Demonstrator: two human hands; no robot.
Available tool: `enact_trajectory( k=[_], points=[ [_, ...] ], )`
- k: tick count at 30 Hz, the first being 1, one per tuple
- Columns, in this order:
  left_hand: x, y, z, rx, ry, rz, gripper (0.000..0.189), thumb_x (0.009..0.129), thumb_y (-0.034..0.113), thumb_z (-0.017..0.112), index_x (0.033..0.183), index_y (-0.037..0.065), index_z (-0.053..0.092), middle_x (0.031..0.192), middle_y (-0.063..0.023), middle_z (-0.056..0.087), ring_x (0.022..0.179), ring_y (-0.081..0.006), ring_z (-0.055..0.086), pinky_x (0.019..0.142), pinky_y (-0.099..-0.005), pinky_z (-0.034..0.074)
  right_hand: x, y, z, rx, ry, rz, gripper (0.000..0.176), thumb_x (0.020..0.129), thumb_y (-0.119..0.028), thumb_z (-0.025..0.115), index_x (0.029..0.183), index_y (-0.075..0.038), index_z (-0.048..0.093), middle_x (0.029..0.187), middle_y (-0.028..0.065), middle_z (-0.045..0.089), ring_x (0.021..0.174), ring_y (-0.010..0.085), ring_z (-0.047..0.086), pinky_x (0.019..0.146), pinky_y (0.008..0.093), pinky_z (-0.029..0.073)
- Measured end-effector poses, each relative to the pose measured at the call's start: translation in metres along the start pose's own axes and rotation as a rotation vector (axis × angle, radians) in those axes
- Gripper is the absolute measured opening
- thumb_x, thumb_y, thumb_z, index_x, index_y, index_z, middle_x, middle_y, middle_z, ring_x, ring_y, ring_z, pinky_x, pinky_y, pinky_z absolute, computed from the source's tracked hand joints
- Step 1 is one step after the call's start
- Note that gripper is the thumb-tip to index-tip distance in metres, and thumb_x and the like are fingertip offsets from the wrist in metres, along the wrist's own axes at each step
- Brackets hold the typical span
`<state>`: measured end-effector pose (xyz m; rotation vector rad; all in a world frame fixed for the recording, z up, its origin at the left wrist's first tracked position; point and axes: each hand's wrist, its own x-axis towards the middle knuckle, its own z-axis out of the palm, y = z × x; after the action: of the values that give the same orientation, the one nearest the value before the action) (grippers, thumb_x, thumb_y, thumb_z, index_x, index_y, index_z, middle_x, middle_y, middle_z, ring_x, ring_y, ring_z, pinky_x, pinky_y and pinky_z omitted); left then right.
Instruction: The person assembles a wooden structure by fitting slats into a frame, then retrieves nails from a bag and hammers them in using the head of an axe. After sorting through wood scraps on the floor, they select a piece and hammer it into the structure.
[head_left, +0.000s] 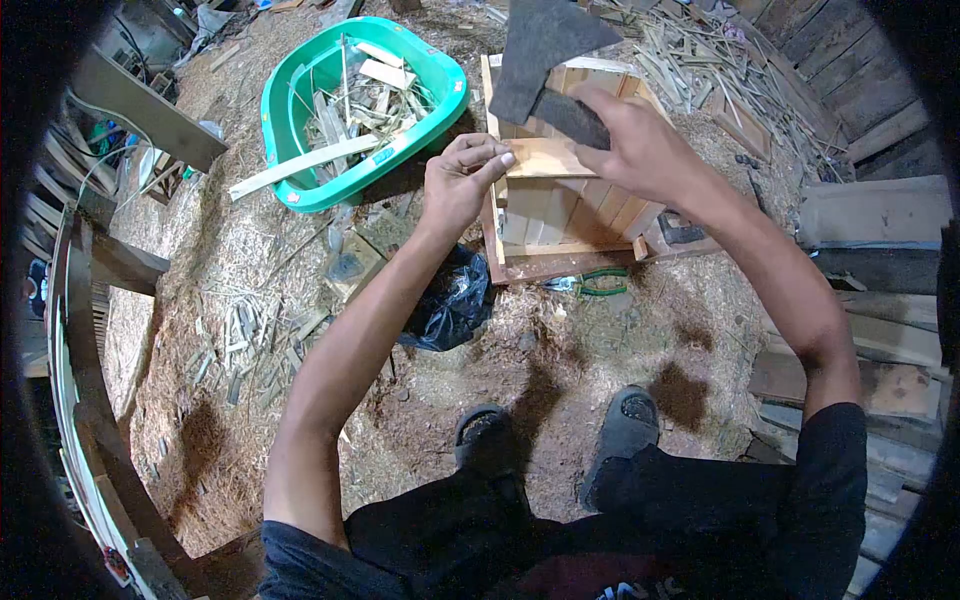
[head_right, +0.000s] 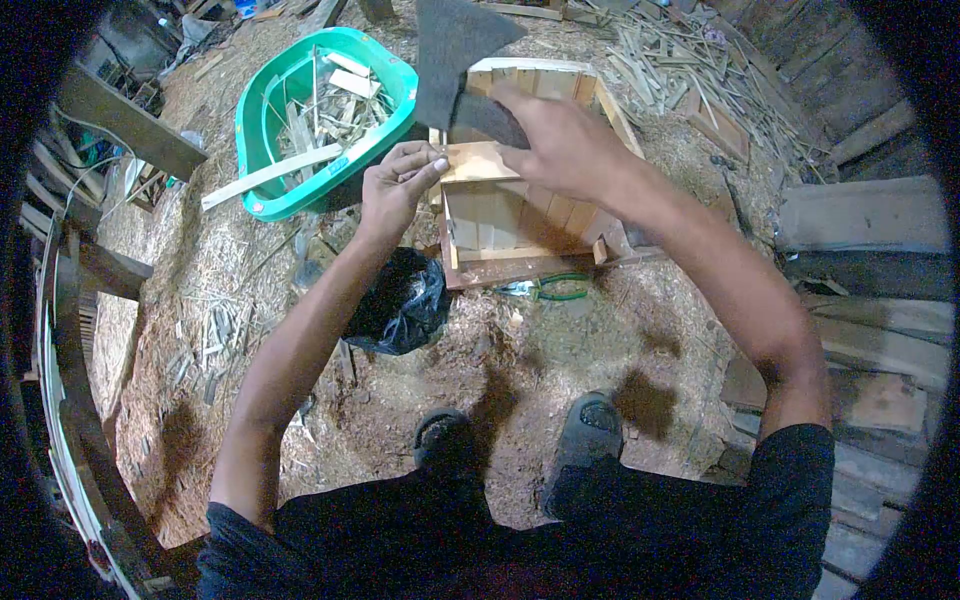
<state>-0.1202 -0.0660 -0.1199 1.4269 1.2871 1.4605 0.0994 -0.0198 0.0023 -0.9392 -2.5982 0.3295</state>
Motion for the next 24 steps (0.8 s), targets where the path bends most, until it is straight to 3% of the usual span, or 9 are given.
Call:
enact_trajectory(
  k=[5,8,11,14,17,20,24],
  points=[
    [0.0,0.005,0.002,-0.049,0.027,-0.001,0.015,0.079,0.01,0.073,0.092,0.001,0.072,0.098,-0.0067,0.061,0.093,-0.0147,0.056,0.082,-0.0273,0.046,-0.001,0.006,0.007,0.073,0.002,-0.003,0.05,0.077,-0.018,0.066,0.121,-0.002,0.051,0.082,0.0256,0.064,0.08,0.0401,0.064,0.073,0.0461,0.051],
    [0.001,-0.002,0.001,-0.055,0.018,-0.004,0.015,0.079,0.01,0.074,0.092,0.001,0.072,0.098,-0.0067,0.061,0.095,-0.0147,0.056,0.083,-0.0273,0.046,-0.004,0.009,0.011,-0.047,-0.082,-0.068,0.05,0.078,-0.02,0.066,0.122,-0.002,0.051,0.083,0.0254,0.064,0.079,0.0401,0.065,0.073,0.0454,0.051],
    [0.002,-0.003,0.0,-0.05,0.005,0.001,0.016,0.08,0.009,0.073,0.093,0.0,0.072,0.103,-0.0062,0.059,0.097,-0.0139,0.055,0.084,-0.0264,0.045,-0.003,0.003,0.005,-0.075,-0.046,0.002,0.051,0.077,-0.014,0.067,0.122,0.002,0.049,0.099,0.026,0.063,0.091,0.0378,0.064,0.08,0.0425,0.05],
    [0.003,-0.005,0.001,-0.061,0.018,0.009,0.016,0.08,0.009,0.073,0.093,0.0,0.072,0.103,-0.0064,0.06,0.096,-0.0137,0.055,0.083,-0.0261,0.045,-0.002,0.001,0.003,-0.02,0.086,-0.018,0.051,0.078,-0.015,0.068,0.122,0.002,0.049,0.101,0.0262,0.063,0.093,0.0389,0.063,0.081,0.0422,0.051],
    [0.002,-0.003,0.0,-0.067,0.013,0.016,0.016,0.08,0.009,0.072,0.094,0.001,0.072,0.102,-0.0071,0.061,0.095,-0.0142,0.056,0.084,-0.0271,0.046,-0.003,0.002,0.007,-0.02,-0.002,0.001,0.053,0.077,-0.016,0.069,0.123,0.002,0.049,0.101,0.0264,0.063,0.093,0.04,0.062,0.081,0.0415,0.051],
    [0.003,-0.002,0.0,-0.061,-0.005,0.002,0.016,0.081,0.01,0.072,0.094,0.001,0.072,0.102,-0.0069,0.06,0.095,-0.0143,0.056,0.084,-0.0276,0.046,-0.004,0.01,0.014,-0.079,-0.052,-0.103,0.049,0.08,-0.022,0.066,0.12,-0.001,0.048,0.094,0.0274,0.063,0.087,0.0408,0.063,0.075,0.0472,0.05],
    [0.001,0.002,-0.001,-0.069,-0.022,-0.019,0.014,0.081,0.01,0.072,0.093,0.001,0.072,0.104,-0.0067,0.059,0.097,-0.0145,0.056,0.085,-0.0277,0.046,-0.002,0.005,0.017,0.102,-0.045,0.075,0.05,0.078,-0.019,0.069,0.118,0.003,0.049,0.092,0.0235,0.063,0.085,0.0363,0.064,0.075,0.0414,0.05]
  ],
)
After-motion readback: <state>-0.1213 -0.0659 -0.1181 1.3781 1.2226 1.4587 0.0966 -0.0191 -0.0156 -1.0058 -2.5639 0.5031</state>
